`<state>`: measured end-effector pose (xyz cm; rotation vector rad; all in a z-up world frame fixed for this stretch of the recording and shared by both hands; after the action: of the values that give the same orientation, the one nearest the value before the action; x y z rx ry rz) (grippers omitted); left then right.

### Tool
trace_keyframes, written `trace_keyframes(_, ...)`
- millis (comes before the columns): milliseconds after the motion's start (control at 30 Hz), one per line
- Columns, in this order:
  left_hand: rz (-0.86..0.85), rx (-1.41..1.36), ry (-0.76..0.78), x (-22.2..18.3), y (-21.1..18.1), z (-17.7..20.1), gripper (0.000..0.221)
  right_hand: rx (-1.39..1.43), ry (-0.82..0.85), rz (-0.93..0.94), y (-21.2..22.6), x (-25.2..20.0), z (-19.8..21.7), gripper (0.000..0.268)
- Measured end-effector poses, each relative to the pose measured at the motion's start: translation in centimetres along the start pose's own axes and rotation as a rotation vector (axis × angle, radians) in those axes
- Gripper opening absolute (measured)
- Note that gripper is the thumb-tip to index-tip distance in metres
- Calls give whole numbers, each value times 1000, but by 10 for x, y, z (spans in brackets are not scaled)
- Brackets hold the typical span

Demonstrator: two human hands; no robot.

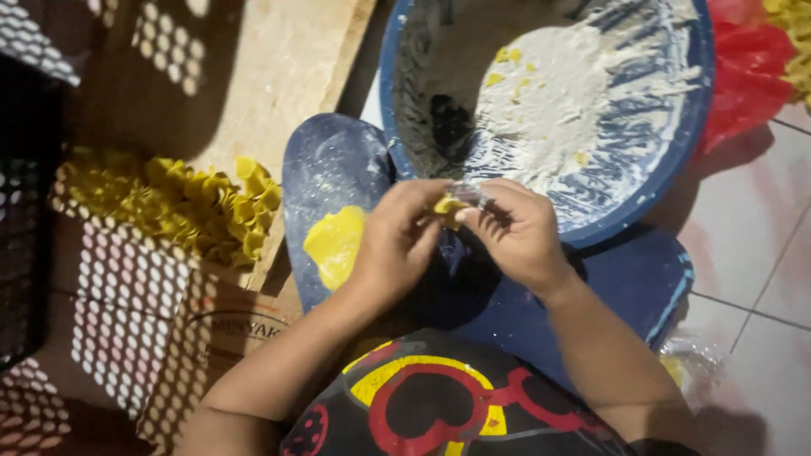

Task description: Manual assembly of dumplings by placing filling onto wrappers and folding them into shape.

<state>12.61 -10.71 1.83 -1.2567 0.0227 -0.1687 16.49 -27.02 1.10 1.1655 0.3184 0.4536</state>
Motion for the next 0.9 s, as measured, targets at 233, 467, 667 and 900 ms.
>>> trace_keyframes(233, 95, -48, -316, -20, 52, 118, 19, 145, -74, -244, -38, 0, 15, 19)
trace_keyframes(467, 509, 435, -546, -84, 218, 211, 14, -20, -42, -341, -59, 1, 16, 17)
trace_keyframes(667, 699, 450, -310, -77, 259, 215, 21, -14, -3, -332, -56, 3, 11, 12)
trace_keyframes(900, 742, 410, -140, -66, 253, 209, 27, -35, 19, -308, -58, 4, 11, 7)
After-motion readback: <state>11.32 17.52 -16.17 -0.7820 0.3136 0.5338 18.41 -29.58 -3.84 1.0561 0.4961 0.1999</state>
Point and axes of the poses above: each hand's wrist, its own x-axis towards the middle knuckle, its own z-axis out of the back of the hand, y = z × x, the point moved 7 cm from there along x, towards the middle knuckle, and after that the axes turned 12 degrees about y, right-handed, at the moved point
